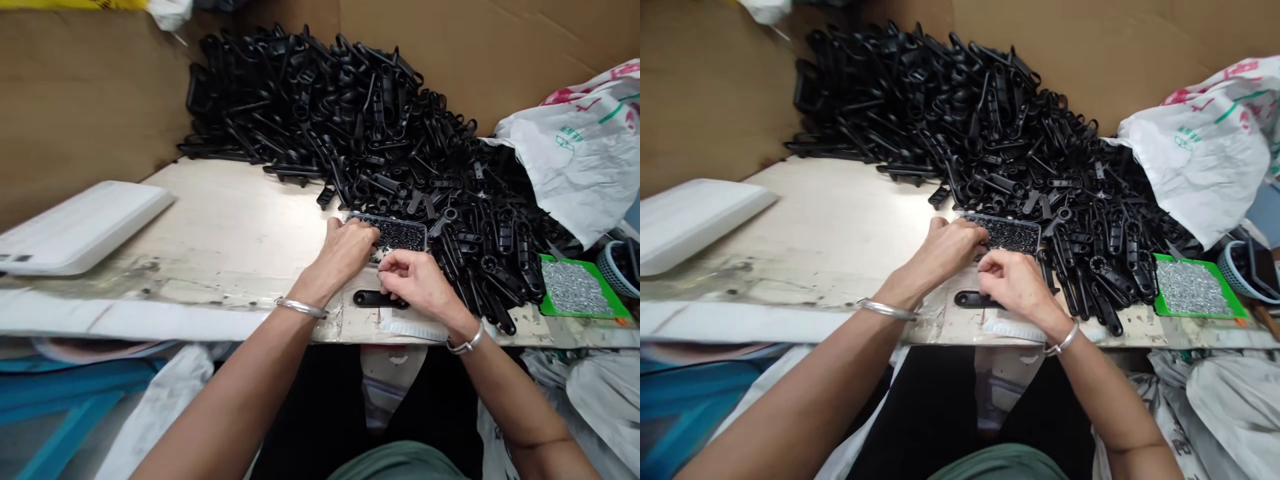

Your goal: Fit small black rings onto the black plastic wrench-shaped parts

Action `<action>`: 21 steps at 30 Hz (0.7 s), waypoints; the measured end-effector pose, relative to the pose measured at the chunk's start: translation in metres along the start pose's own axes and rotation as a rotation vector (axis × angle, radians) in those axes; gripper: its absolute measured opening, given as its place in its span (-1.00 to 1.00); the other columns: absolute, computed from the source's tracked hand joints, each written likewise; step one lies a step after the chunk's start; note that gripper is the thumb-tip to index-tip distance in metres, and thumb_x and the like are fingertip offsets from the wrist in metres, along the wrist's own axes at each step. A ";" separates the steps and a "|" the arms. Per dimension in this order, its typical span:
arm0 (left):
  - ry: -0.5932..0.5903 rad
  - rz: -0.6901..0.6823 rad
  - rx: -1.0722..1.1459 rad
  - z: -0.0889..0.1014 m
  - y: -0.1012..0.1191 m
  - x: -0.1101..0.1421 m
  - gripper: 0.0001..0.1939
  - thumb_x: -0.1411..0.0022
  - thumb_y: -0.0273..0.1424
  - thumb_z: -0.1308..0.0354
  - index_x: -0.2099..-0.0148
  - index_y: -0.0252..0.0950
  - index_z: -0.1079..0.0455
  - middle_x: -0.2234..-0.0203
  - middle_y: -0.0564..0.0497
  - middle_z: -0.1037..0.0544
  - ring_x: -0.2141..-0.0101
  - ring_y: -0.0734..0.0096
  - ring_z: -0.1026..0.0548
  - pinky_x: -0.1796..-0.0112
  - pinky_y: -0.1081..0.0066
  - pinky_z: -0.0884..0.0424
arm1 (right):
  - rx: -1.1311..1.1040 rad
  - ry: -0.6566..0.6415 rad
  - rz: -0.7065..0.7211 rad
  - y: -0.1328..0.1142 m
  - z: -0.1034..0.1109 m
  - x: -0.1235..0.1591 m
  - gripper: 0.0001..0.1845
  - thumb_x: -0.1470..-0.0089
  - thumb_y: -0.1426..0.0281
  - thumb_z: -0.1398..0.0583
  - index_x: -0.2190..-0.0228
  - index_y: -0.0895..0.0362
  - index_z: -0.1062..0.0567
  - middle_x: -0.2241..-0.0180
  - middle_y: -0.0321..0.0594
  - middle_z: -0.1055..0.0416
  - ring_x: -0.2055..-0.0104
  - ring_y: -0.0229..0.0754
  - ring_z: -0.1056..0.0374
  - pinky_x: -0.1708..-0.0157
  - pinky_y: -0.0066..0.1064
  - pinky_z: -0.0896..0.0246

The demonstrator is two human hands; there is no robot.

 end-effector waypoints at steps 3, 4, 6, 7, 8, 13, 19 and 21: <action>-0.066 -0.011 0.007 -0.002 0.003 -0.001 -0.81 -0.14 -0.56 0.00 0.47 -0.32 -0.37 0.35 -0.17 -0.56 0.20 0.03 -0.47 0.13 0.06 -0.20 | -0.015 0.022 0.025 -0.005 -0.006 0.007 -0.89 0.05 0.49 -0.14 0.44 0.12 -0.47 0.52 -0.35 -0.46 0.47 -0.28 -0.41 0.50 -0.52 -0.26; -0.083 -0.006 0.003 -0.002 0.003 -0.001 -0.80 -0.14 -0.58 0.01 0.48 -0.32 -0.36 0.36 -0.18 -0.56 0.22 0.03 -0.48 0.13 0.05 -0.20 | -0.039 0.022 0.023 -0.005 -0.008 0.010 -0.90 0.04 0.49 -0.15 0.43 0.12 -0.47 0.50 -0.35 -0.46 0.45 -0.27 -0.42 0.50 -0.52 -0.26; -0.084 -0.001 -0.015 -0.002 0.004 0.000 -0.79 -0.13 -0.60 0.03 0.47 -0.32 -0.37 0.38 -0.19 -0.56 0.23 0.01 -0.49 0.14 0.06 -0.22 | -0.111 0.009 0.001 -0.004 -0.012 0.014 -0.91 0.06 0.49 -0.17 0.43 0.12 -0.47 0.49 -0.35 -0.45 0.44 -0.26 -0.44 0.50 -0.52 -0.28; -0.074 0.002 -0.031 -0.001 0.004 0.000 -0.78 -0.13 -0.60 0.04 0.46 -0.33 -0.37 0.38 -0.20 -0.56 0.23 0.01 -0.49 0.15 0.07 -0.23 | -0.155 0.001 -0.020 -0.003 -0.013 0.015 -0.92 0.07 0.49 -0.18 0.44 0.12 -0.47 0.50 -0.35 -0.45 0.44 -0.26 -0.45 0.50 -0.52 -0.29; -0.062 0.003 -0.048 0.000 0.003 0.000 -0.78 -0.13 -0.61 0.05 0.44 -0.32 -0.38 0.38 -0.21 -0.56 0.23 0.01 -0.50 0.17 0.10 -0.25 | -0.204 -0.005 -0.045 -0.002 -0.014 0.017 -0.93 0.08 0.49 -0.19 0.45 0.12 -0.47 0.51 -0.36 -0.44 0.44 -0.25 -0.45 0.50 -0.52 -0.31; -0.009 0.052 0.013 0.005 -0.004 0.000 -0.73 -0.13 -0.60 0.06 0.37 -0.32 -0.46 0.41 -0.20 -0.58 0.33 0.10 -0.53 0.32 0.29 -0.31 | -0.496 -0.015 -0.180 0.000 -0.016 0.023 -0.89 0.15 0.43 -0.27 0.47 0.14 -0.44 0.58 -0.37 -0.44 0.52 -0.27 -0.45 0.52 -0.52 -0.37; 0.269 0.177 0.695 0.016 -0.008 0.022 -0.85 -0.10 -0.47 -0.12 0.32 -0.30 -0.52 0.39 -0.03 -0.62 0.34 0.29 -0.53 0.22 0.33 -0.41 | -0.613 0.107 -0.183 0.005 -0.001 0.028 -0.76 0.24 0.35 -0.38 0.49 0.16 -0.48 0.65 -0.34 -0.45 0.64 -0.29 -0.37 0.58 -0.50 -0.37; 0.308 0.202 1.020 0.014 -0.004 0.035 -0.91 -0.02 -0.45 -0.21 0.36 -0.32 -0.51 0.47 0.01 -0.59 0.40 0.36 -0.51 0.29 0.37 -0.43 | -0.630 0.172 -0.163 0.007 0.005 0.029 -0.75 0.24 0.32 -0.40 0.49 0.16 -0.50 0.64 -0.31 -0.46 0.62 -0.29 -0.37 0.57 -0.49 -0.37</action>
Point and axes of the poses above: each hand's wrist, its own x-axis away from the middle knuckle, its own z-axis out of the back of the hand, y = z × x, the point moved 4 cm from there along -x, towards the middle knuckle
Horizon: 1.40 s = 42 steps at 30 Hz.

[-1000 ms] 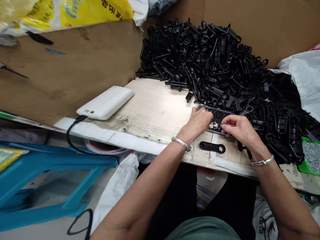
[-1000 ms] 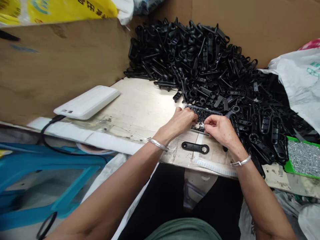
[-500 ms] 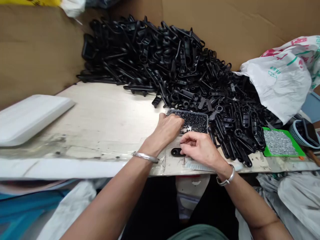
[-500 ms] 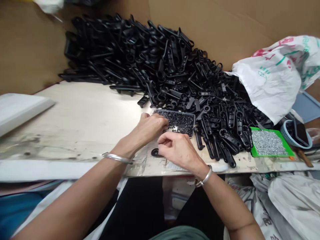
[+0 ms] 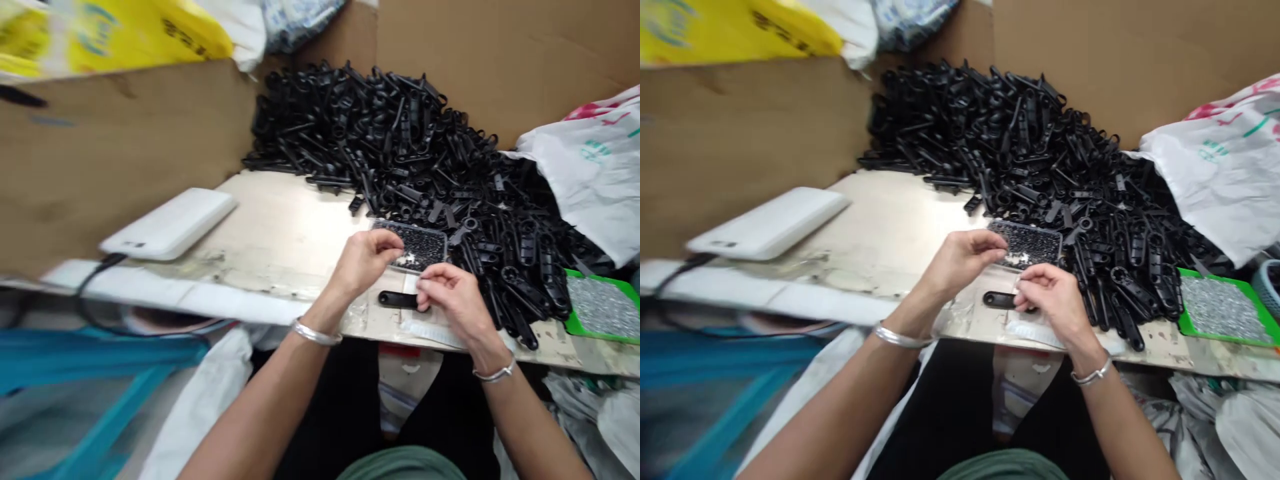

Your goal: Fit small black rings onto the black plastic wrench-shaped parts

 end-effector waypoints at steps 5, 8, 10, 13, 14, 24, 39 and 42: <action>0.011 0.175 0.575 -0.007 0.000 0.031 -0.81 0.15 -0.45 -0.38 0.41 -0.36 -0.48 0.51 0.03 -0.57 0.46 0.48 -0.50 0.37 0.48 -0.43 | -0.056 0.050 0.050 -0.006 0.004 0.002 -0.75 0.26 0.33 -0.44 0.50 0.16 -0.54 0.57 -0.28 -0.48 0.58 -0.31 -0.37 0.53 -0.51 -0.37; 0.017 0.234 0.723 -0.011 -0.001 0.043 -0.77 0.20 -0.47 -0.42 0.43 -0.37 -0.47 0.53 0.03 -0.57 0.48 0.51 -0.50 0.39 0.51 -0.43 | -0.062 0.054 0.070 -0.010 0.000 0.004 -0.76 0.27 0.35 -0.44 0.50 0.15 -0.54 0.57 -0.28 -0.48 0.59 -0.31 -0.36 0.53 -0.49 -0.37; 0.021 0.247 0.788 -0.013 -0.001 0.048 -0.75 0.20 -0.47 -0.44 0.42 -0.37 -0.46 0.52 0.03 -0.58 0.47 0.51 -0.51 0.37 0.50 -0.44 | -0.052 0.053 0.080 -0.012 -0.002 0.006 -0.77 0.26 0.35 -0.43 0.48 0.15 -0.55 0.59 -0.29 -0.46 0.59 -0.30 -0.36 0.52 -0.48 -0.36; 0.033 0.243 0.829 -0.016 -0.003 0.052 -0.73 0.21 -0.47 -0.45 0.42 -0.37 -0.46 0.51 0.03 -0.58 0.47 0.53 -0.50 0.36 0.51 -0.44 | -0.017 0.054 0.088 -0.011 -0.003 0.009 -0.78 0.23 0.35 -0.41 0.45 0.15 -0.56 0.60 -0.30 -0.45 0.59 -0.29 -0.35 0.51 -0.44 -0.35; 0.039 0.241 0.829 -0.017 -0.003 0.054 -0.73 0.21 -0.47 -0.45 0.42 -0.37 -0.45 0.51 0.03 -0.58 0.46 0.53 -0.51 0.35 0.52 -0.44 | -0.001 0.052 0.093 -0.010 -0.003 0.010 -0.78 0.22 0.35 -0.40 0.44 0.15 -0.57 0.60 -0.30 -0.45 0.58 -0.28 -0.35 0.50 -0.43 -0.35; 0.053 0.186 0.798 -0.019 0.003 0.059 -0.76 0.20 -0.52 -0.42 0.41 -0.36 -0.47 0.49 0.05 -0.58 0.42 0.50 -0.53 0.28 0.48 -0.47 | 0.216 0.045 0.250 -0.007 -0.002 0.018 -0.80 0.05 0.35 -0.34 0.31 0.11 -0.59 0.50 -0.31 -0.47 0.55 -0.28 -0.36 0.51 -0.42 -0.37; 0.007 0.065 0.569 -0.016 0.009 0.065 -0.86 0.09 -0.56 -0.34 0.40 -0.35 -0.50 0.49 0.05 -0.56 0.42 0.49 -0.51 0.32 0.51 -0.44 | 0.242 -0.009 0.214 -0.007 -0.004 0.021 -0.70 0.12 0.29 -0.39 0.36 0.13 -0.46 0.48 -0.32 -0.44 0.55 -0.29 -0.38 0.53 -0.45 -0.40; 0.035 0.043 0.561 -0.016 0.009 0.068 -0.88 0.08 -0.55 -0.33 0.40 -0.35 -0.49 0.49 0.05 -0.56 0.42 0.49 -0.51 0.32 0.51 -0.44 | 0.328 0.017 0.206 -0.005 -0.002 0.023 -0.74 0.06 0.24 -0.36 0.41 0.16 -0.50 0.55 -0.31 -0.44 0.57 -0.27 -0.38 0.53 -0.44 -0.38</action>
Point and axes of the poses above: each hand's wrist, its own x-axis away from the middle knuckle, its own z-axis out of the back of the hand, y = z × x, the point moved 4 cm from there along -x, towards the middle knuckle
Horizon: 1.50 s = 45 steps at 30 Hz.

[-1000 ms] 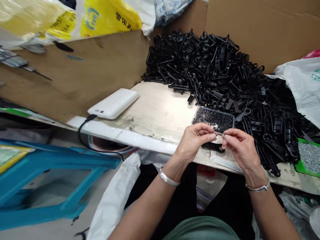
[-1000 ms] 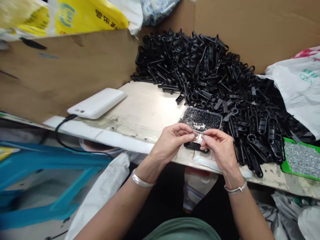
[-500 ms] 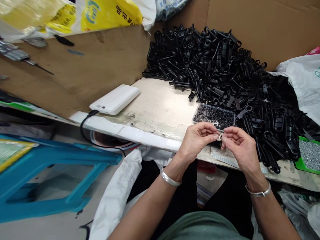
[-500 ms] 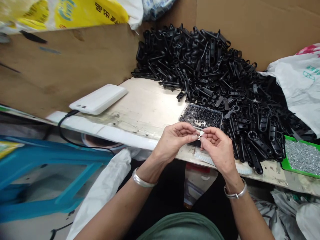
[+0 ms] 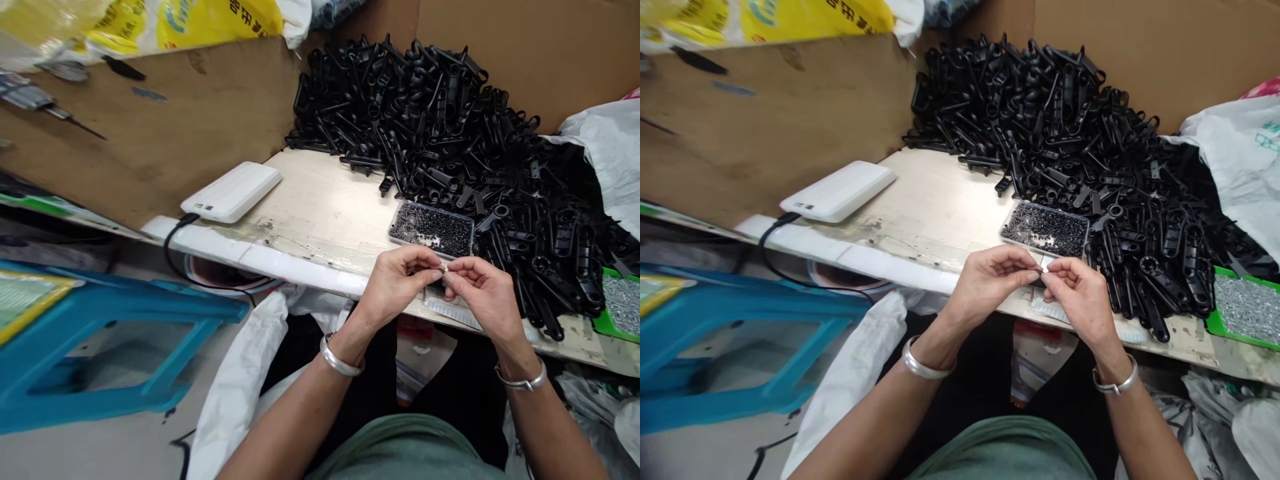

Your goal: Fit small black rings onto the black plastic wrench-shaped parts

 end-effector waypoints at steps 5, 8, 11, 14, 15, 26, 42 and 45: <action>0.072 -0.031 0.005 -0.003 -0.007 0.007 -0.92 0.03 -0.53 -0.30 0.40 -0.34 -0.48 0.50 0.07 -0.56 0.45 0.50 -0.51 0.37 0.53 -0.45 | 0.117 0.000 0.022 0.000 -0.002 0.005 -0.79 -0.07 0.27 -0.26 0.43 0.17 -0.54 0.64 -0.30 -0.42 0.59 -0.28 -0.35 0.53 -0.47 -0.33; 0.118 -0.078 -0.064 -0.006 -0.008 0.013 -0.97 -0.03 -0.52 -0.27 0.41 -0.32 -0.49 0.52 0.07 -0.56 0.45 0.49 -0.52 0.37 0.52 -0.46 | 0.112 -0.002 0.027 -0.001 -0.003 0.009 -0.79 -0.08 0.27 -0.25 0.41 0.18 -0.54 0.64 -0.31 -0.42 0.59 -0.27 -0.36 0.51 -0.47 -0.34; 0.172 -0.142 -0.205 -0.007 -0.004 0.019 -0.94 -0.06 -0.54 -0.24 0.39 -0.30 -0.51 0.49 0.08 -0.59 0.42 0.50 -0.53 0.32 0.53 -0.46 | 0.132 -0.014 0.016 -0.001 -0.002 0.011 -0.78 -0.10 0.26 -0.23 0.37 0.19 -0.54 0.62 -0.30 -0.44 0.56 -0.26 -0.39 0.50 -0.48 -0.35; 0.188 -0.186 -0.288 -0.009 -0.002 0.024 -0.88 -0.09 -0.59 -0.22 0.36 -0.29 -0.54 0.47 0.09 -0.61 0.41 0.51 -0.54 0.30 0.54 -0.47 | 0.146 -0.030 0.000 0.000 -0.001 0.010 -0.76 -0.09 0.26 -0.23 0.35 0.19 -0.55 0.60 -0.27 -0.48 0.55 -0.24 -0.42 0.49 -0.47 -0.37; 0.190 -0.187 -0.295 -0.009 -0.002 0.024 -0.87 -0.10 -0.59 -0.21 0.35 -0.29 -0.54 0.46 0.09 -0.61 0.41 0.51 -0.55 0.31 0.54 -0.47 | 0.150 -0.036 -0.003 0.000 0.000 0.010 -0.76 -0.09 0.25 -0.23 0.35 0.20 -0.55 0.59 -0.27 -0.48 0.55 -0.24 -0.43 0.49 -0.47 -0.37; 0.012 -0.269 -0.601 -0.004 0.001 0.021 -0.85 -0.16 -0.56 -0.21 0.21 -0.28 -0.52 0.31 0.01 -0.64 0.26 0.35 -0.59 0.17 0.39 -0.49 | 0.294 0.007 0.046 0.000 0.017 0.003 -0.82 -0.02 0.31 -0.21 0.47 0.18 -0.51 0.67 -0.34 -0.39 0.64 -0.29 -0.34 0.55 -0.50 -0.25; -0.316 -0.305 -1.264 -0.011 -0.016 0.016 -0.92 -0.22 -0.52 -0.17 0.26 -0.30 -0.49 0.40 0.00 -0.59 0.30 0.28 -0.53 0.22 0.31 -0.40 | 0.829 -0.109 0.273 0.017 0.026 0.011 -0.81 -0.10 0.44 -0.14 0.47 0.15 -0.53 0.56 -0.29 -0.46 0.54 -0.26 -0.36 0.46 -0.48 -0.13; -0.293 -0.341 -1.255 -0.010 -0.018 0.016 -0.92 -0.20 -0.53 -0.19 0.25 -0.30 -0.49 0.38 -0.01 -0.59 0.30 0.30 -0.53 0.22 0.33 -0.43 | 0.861 -0.115 0.274 0.019 0.024 0.010 -0.81 -0.11 0.44 -0.13 0.45 0.16 -0.53 0.55 -0.26 -0.47 0.52 -0.23 -0.38 0.44 -0.47 -0.14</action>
Point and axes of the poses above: each hand's wrist, its own x-axis away from the middle knuckle, its own z-axis out of the back of the hand, y = z × x, the point moved 4 cm from there along -x, towards the middle knuckle
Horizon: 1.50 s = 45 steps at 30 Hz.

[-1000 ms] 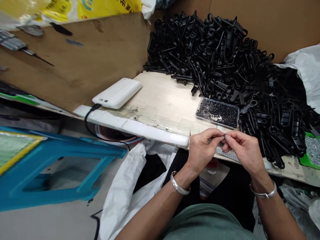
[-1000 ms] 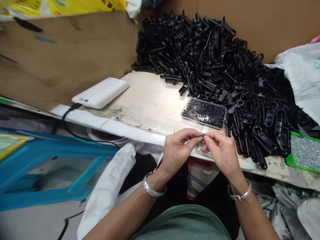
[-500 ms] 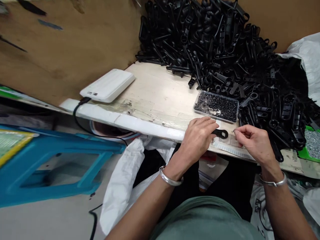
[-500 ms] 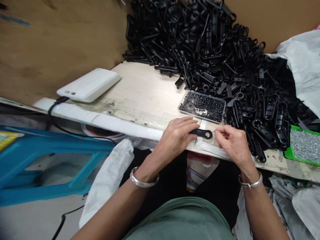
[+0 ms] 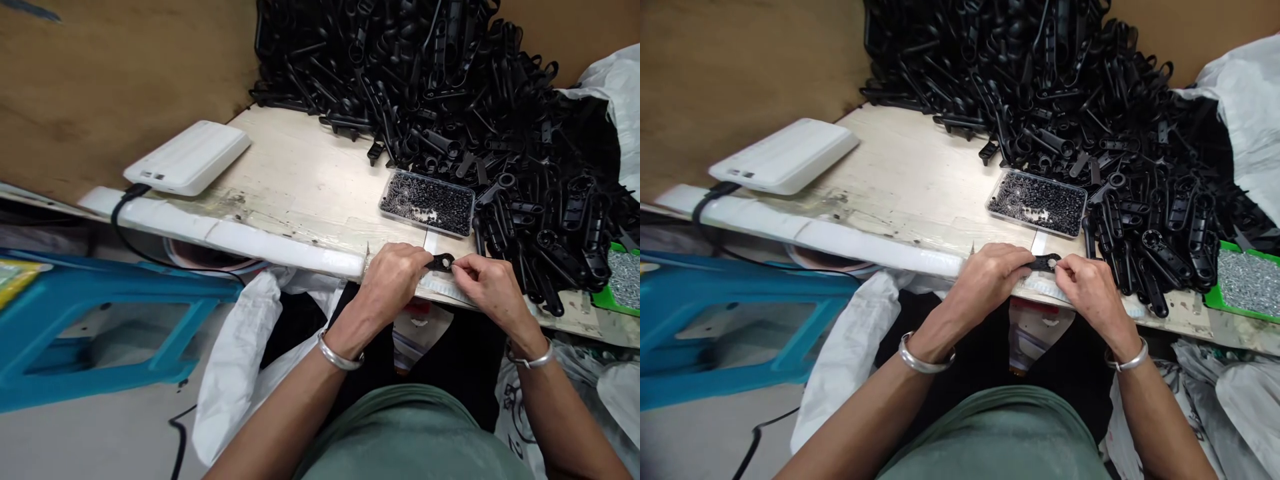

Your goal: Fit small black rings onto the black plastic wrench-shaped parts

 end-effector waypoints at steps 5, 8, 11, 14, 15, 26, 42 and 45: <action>0.033 0.011 0.024 -0.001 -0.003 0.002 -0.87 -0.18 -0.58 -0.17 0.24 -0.29 -0.48 0.34 -0.02 -0.59 0.27 0.30 -0.53 0.23 0.36 -0.46 | 0.082 -0.014 0.017 -0.004 -0.006 -0.001 -0.79 -0.14 0.45 -0.11 0.45 0.16 -0.52 0.53 -0.22 -0.48 0.50 -0.18 -0.39 0.42 -0.43 -0.15; 0.051 0.011 0.044 -0.002 -0.004 0.003 -0.86 -0.18 -0.59 -0.17 0.24 -0.29 -0.48 0.35 -0.02 -0.59 0.28 0.29 -0.53 0.24 0.36 -0.46 | 0.132 -0.004 0.030 -0.007 -0.009 -0.002 -0.80 -0.14 0.46 -0.11 0.44 0.16 -0.52 0.50 -0.19 -0.50 0.48 -0.16 -0.41 0.41 -0.42 -0.15; 0.054 0.013 0.077 -0.004 -0.005 0.003 -0.87 -0.17 -0.58 -0.18 0.23 -0.32 -0.48 0.35 -0.03 -0.60 0.28 0.26 -0.54 0.25 0.33 -0.47 | 0.200 -0.010 0.046 -0.011 -0.011 -0.004 -0.83 -0.13 0.49 -0.12 0.43 0.16 -0.50 0.49 -0.17 -0.51 0.46 -0.14 -0.42 0.41 -0.41 -0.13; 0.050 0.017 0.094 -0.005 -0.005 0.003 -0.87 -0.18 -0.57 -0.17 0.22 -0.31 -0.48 0.36 -0.04 -0.59 0.28 0.26 -0.54 0.25 0.33 -0.47 | 0.286 -0.046 0.058 -0.016 -0.013 -0.005 -0.85 -0.13 0.53 -0.13 0.42 0.18 -0.49 0.48 -0.15 -0.51 0.43 -0.11 -0.44 0.41 -0.40 -0.11; 0.050 0.018 0.095 -0.005 -0.005 0.003 -0.87 -0.19 -0.57 -0.16 0.22 -0.31 -0.48 0.36 -0.03 -0.59 0.27 0.26 -0.54 0.24 0.33 -0.46 | 0.320 -0.061 0.057 -0.019 -0.013 -0.005 -0.86 -0.13 0.53 -0.13 0.42 0.18 -0.48 0.47 -0.15 -0.51 0.42 -0.11 -0.44 0.41 -0.40 -0.10; 0.079 -0.013 0.138 -0.004 -0.005 0.004 -0.85 -0.19 -0.60 -0.13 0.23 -0.32 -0.47 0.35 -0.03 -0.59 0.28 0.29 -0.53 0.24 0.34 -0.46 | 0.201 -0.229 -0.114 -0.025 -0.012 -0.014 -0.79 -0.17 0.49 -0.09 0.47 0.16 -0.47 0.57 -0.21 -0.46 0.53 -0.17 -0.36 0.49 -0.40 -0.03; 0.090 -0.029 0.186 -0.008 -0.006 0.005 -0.85 -0.21 -0.61 -0.12 0.25 -0.35 -0.49 0.35 -0.05 -0.59 0.28 0.28 -0.52 0.24 0.34 -0.47 | 0.064 -0.287 -0.280 -0.021 -0.008 -0.019 -0.73 -0.14 0.48 -0.05 0.57 0.11 -0.38 0.71 -0.34 -0.38 0.63 -0.26 -0.33 0.51 -0.46 -0.05; 0.091 -0.023 0.185 -0.009 -0.006 0.006 -0.84 -0.21 -0.62 -0.10 0.26 -0.33 -0.48 0.35 -0.04 -0.58 0.27 0.30 -0.51 0.23 0.35 -0.47 | 0.155 -0.313 -0.258 -0.024 -0.011 -0.020 -0.74 -0.13 0.52 -0.07 0.56 0.11 -0.38 0.70 -0.30 -0.39 0.60 -0.22 -0.34 0.50 -0.44 -0.04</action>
Point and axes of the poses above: each hand's wrist, its own x-axis away from the middle knuckle, its own z-axis out of the back of the hand, y = z × x, the point moved 4 cm from there along -x, towards the middle knuckle
